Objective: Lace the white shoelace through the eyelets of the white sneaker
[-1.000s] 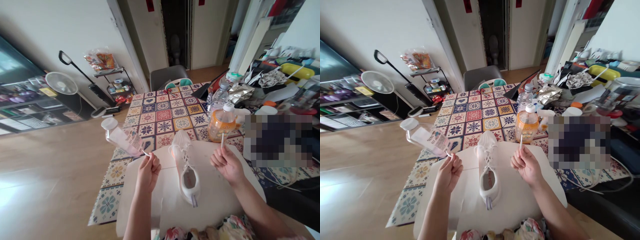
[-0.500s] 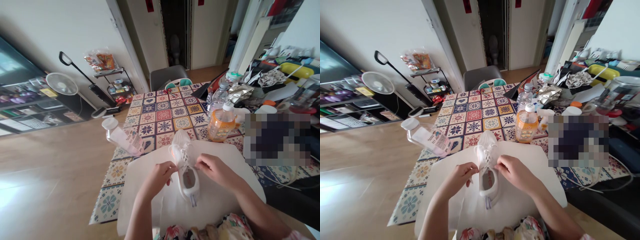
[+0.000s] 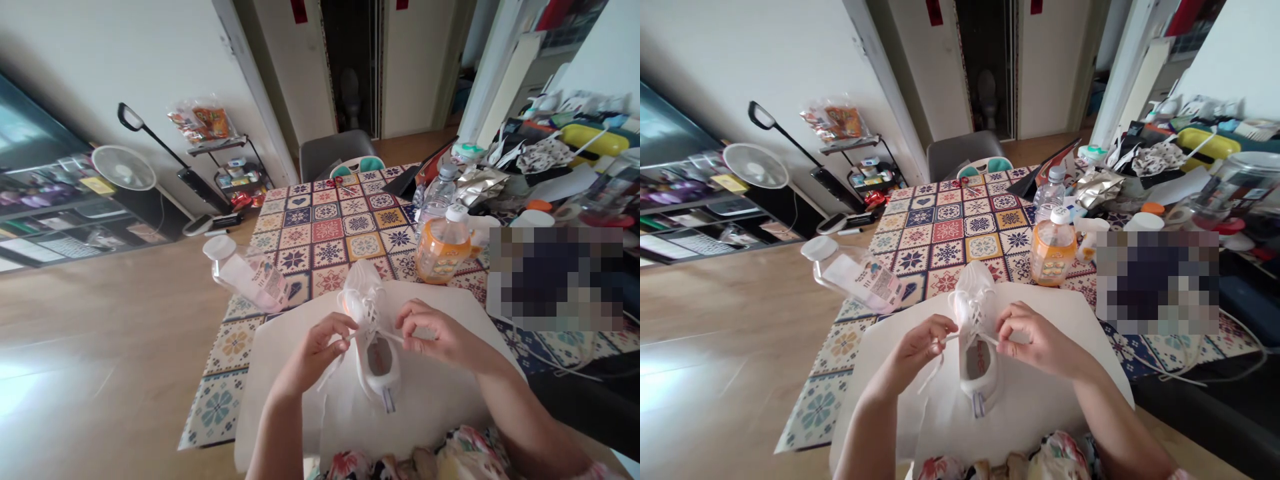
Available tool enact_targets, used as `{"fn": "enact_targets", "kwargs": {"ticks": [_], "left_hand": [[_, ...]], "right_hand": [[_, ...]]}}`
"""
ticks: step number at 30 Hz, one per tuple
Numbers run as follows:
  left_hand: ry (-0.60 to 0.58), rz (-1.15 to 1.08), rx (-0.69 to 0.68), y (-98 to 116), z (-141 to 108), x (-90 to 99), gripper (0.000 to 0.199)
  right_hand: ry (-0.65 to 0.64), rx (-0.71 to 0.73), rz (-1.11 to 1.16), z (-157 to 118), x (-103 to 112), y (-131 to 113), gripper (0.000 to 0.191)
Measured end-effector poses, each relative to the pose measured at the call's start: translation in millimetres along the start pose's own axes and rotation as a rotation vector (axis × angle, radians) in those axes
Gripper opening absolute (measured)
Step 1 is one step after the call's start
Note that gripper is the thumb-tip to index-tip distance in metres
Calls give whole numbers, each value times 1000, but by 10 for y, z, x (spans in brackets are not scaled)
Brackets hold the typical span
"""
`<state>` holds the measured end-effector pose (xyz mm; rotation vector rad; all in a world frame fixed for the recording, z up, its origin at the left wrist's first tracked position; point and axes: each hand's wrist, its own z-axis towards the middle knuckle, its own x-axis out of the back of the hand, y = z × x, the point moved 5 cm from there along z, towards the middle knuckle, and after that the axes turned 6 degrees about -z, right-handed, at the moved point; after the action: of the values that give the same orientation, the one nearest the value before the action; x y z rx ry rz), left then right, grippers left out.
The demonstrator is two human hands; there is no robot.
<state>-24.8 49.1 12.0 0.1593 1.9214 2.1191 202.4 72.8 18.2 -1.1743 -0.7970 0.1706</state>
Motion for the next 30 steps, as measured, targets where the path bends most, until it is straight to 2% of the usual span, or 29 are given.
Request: {"fn": "enact_targets", "kwargs": {"ticks": [3, 6, 9, 12, 15, 21, 24, 26, 30], "left_hand": [[15, -177, 28, -94, 40, -167, 28], [140, -304, 63, -202, 80, -269, 35], [262, -346, 115, -297, 107, -303, 40], [323, -355, 151, -349, 118, -293, 42], [313, -335, 131, -344, 118, -273, 38], [185, -199, -4, -217, 124, -329, 26], [199, -315, 51, -209, 145, -391, 25], [214, -403, 117, -217, 158, -435, 36], [210, -356, 171, -215, 166, -486, 33]], "right_hand": [[-23, 9, 319, 65, -90, -54, 20], [20, 0, 648, 149, -243, -56, 22], [151, -104, 806, 219, -385, 57, 29], [279, -187, 876, 256, -453, 176, 35], [343, -207, 858, 267, -440, 201, 38], [322, -140, 491, 247, -351, 24, 27], [313, -147, 414, 230, -360, -9, 20], [290, -173, 402, 217, -377, -6, 16], [225, -175, 404, 186, -375, -41, 12]]}}
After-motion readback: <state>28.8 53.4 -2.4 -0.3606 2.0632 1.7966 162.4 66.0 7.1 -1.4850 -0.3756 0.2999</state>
